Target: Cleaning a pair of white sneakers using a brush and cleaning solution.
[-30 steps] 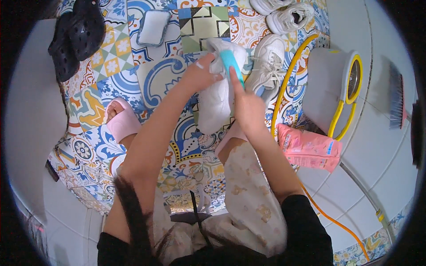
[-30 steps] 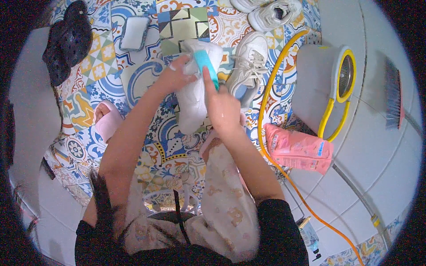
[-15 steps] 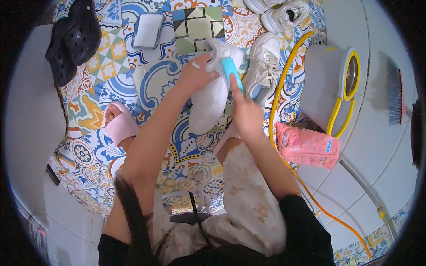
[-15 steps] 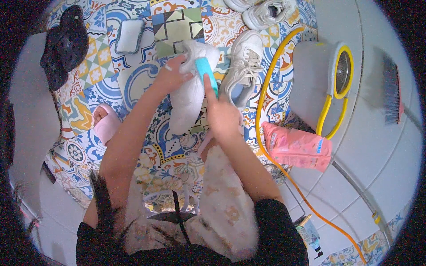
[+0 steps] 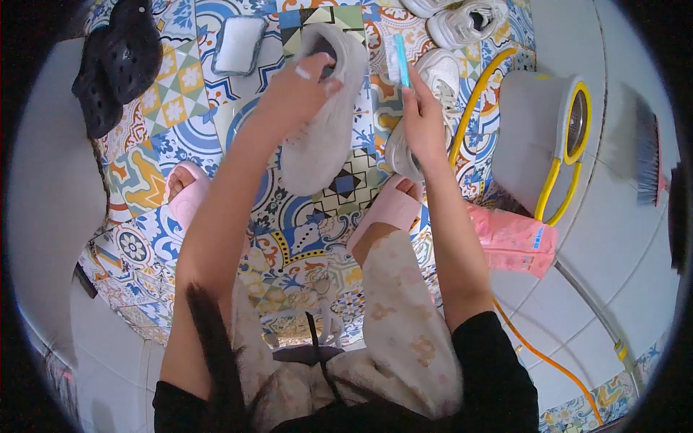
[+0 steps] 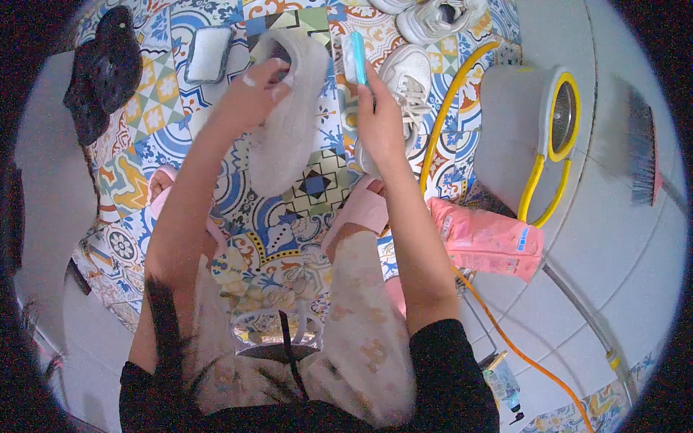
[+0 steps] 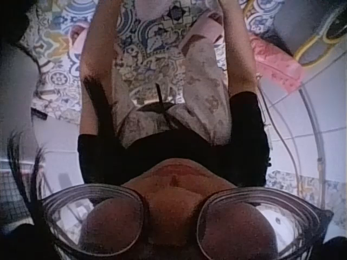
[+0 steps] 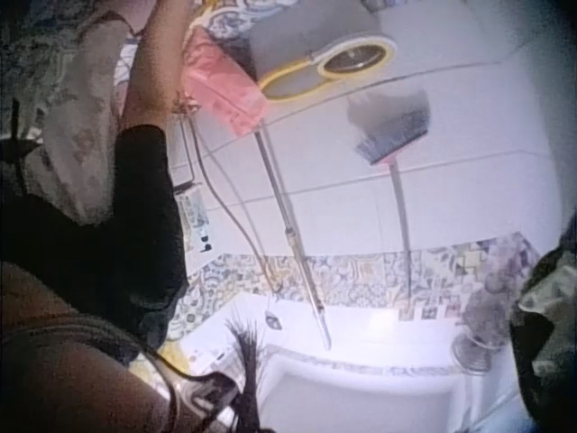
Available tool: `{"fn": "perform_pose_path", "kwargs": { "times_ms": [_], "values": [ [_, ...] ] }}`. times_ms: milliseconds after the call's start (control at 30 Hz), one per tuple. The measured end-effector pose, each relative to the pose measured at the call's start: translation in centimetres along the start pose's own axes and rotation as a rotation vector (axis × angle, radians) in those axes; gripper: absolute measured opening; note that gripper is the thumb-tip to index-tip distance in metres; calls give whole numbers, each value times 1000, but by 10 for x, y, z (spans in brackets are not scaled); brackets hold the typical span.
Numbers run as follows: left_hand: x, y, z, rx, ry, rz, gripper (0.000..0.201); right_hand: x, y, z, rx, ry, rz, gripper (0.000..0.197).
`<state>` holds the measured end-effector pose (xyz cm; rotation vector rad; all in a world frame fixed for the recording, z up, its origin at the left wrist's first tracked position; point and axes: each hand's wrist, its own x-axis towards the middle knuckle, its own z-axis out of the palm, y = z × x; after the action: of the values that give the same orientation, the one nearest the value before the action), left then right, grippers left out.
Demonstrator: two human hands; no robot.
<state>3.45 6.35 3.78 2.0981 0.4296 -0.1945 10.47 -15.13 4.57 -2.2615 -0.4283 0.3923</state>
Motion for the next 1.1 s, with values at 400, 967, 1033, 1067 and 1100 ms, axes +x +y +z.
{"fn": "perform_pose_path", "kwargs": {
  "times_ms": [400, 967, 1033, 1067, 1100],
  "values": [
    [10, -20, -39, 197, -152, 89, 31, -66, -8, 1, 216, -32, 199, 44],
    [-65, -28, -3, 337, -88, 665, 19, -89, -6, 12, 220, -114, 267, 45],
    [-58, -21, -12, 314, -194, 594, 24, -87, -12, 11, 309, -112, 341, 45],
    [-54, -21, -13, 312, -194, 596, 24, -86, -11, 11, 308, -111, 342, 45],
    [-48, -21, -15, 258, -18, 511, 25, -85, -10, 12, 313, -103, 326, 45]
  ]
}}
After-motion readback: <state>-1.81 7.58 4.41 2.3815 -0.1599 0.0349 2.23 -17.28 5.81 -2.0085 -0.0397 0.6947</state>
